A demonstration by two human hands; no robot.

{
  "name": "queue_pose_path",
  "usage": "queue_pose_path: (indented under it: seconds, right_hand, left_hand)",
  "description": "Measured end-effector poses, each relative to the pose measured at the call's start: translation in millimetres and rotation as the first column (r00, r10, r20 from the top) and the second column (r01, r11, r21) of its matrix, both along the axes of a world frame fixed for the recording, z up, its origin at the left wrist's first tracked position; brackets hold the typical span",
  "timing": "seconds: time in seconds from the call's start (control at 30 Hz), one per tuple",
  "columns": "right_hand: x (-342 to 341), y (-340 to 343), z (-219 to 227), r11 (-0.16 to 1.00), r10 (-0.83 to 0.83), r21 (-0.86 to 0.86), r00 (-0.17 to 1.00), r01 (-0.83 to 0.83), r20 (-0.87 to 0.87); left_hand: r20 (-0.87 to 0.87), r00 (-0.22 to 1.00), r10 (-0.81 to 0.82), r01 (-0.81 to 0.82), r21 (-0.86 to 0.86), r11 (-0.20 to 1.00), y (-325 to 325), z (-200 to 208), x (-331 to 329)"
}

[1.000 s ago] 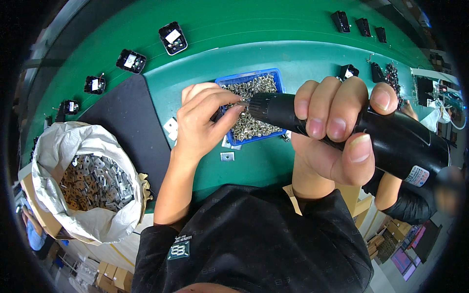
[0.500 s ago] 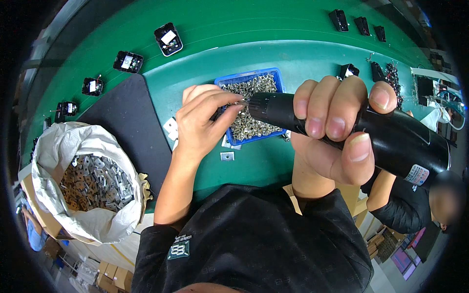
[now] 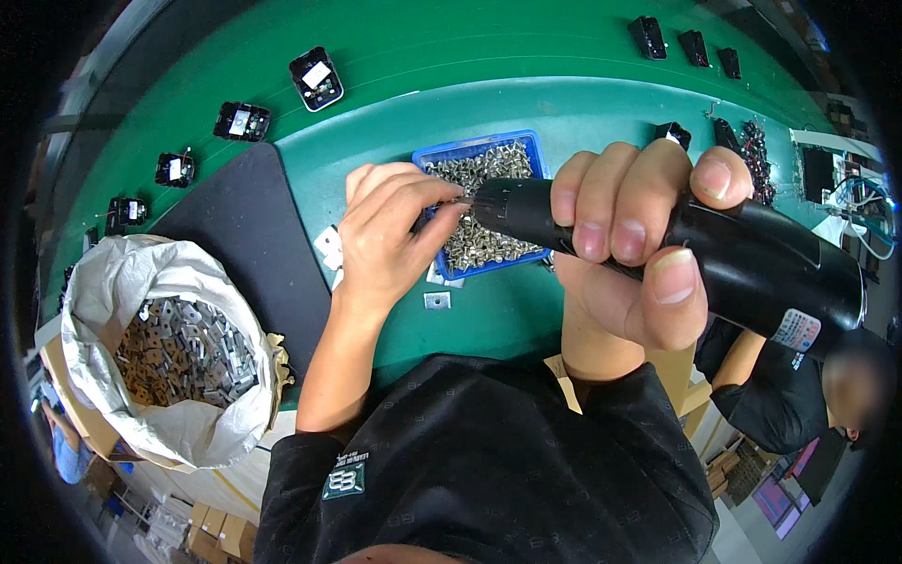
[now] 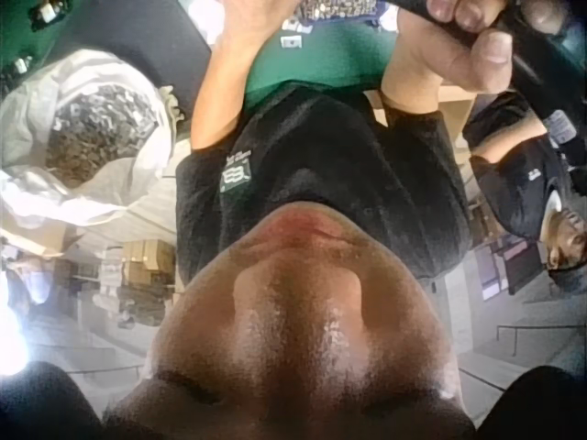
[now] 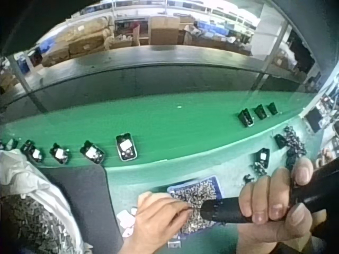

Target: Manually assemble electronic components by inserting small parts into a housing and securing them with a power screwdriver.

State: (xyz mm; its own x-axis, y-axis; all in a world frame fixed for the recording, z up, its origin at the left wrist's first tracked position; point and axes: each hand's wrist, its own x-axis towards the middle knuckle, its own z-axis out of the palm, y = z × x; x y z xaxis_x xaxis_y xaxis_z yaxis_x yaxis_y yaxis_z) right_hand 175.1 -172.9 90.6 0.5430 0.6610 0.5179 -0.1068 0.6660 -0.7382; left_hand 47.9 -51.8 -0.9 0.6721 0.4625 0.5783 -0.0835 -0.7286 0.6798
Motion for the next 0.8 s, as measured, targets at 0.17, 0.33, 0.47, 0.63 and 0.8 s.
queue_pose_path:
  seconds: [0.17,0.33,0.47,0.63,0.8]
  right_hand:
    - [2,1,-8,0.999,-0.031,0.042,1.0,0.031,-0.001]
    - [2,3,-12,0.998,-0.044,0.031,0.999,0.045,-0.017]
    - [0,2,-15,0.998,-0.062,0.025,0.998,0.062,-0.008]
    - [2,-1,-13,0.997,-0.073,0.025,0.997,0.074,-0.014]
    - [4,-2,-12,0.995,-0.071,0.064,0.997,0.071,0.005]
  left_hand:
    - [-0.016,1.0,0.017,-0.017,0.001,1.0,-3,3,3]
    - [-0.051,0.994,-0.093,0.084,-0.15,0.985,-6,8,6]
    - [-0.057,0.991,-0.12,0.107,-0.194,0.975,-9,12,2]
    - [-0.143,0.99,-0.006,-0.007,-0.088,0.996,9,21,-29]
    - [-0.419,0.899,0.128,-0.127,0.03,0.991,37,21,-69]
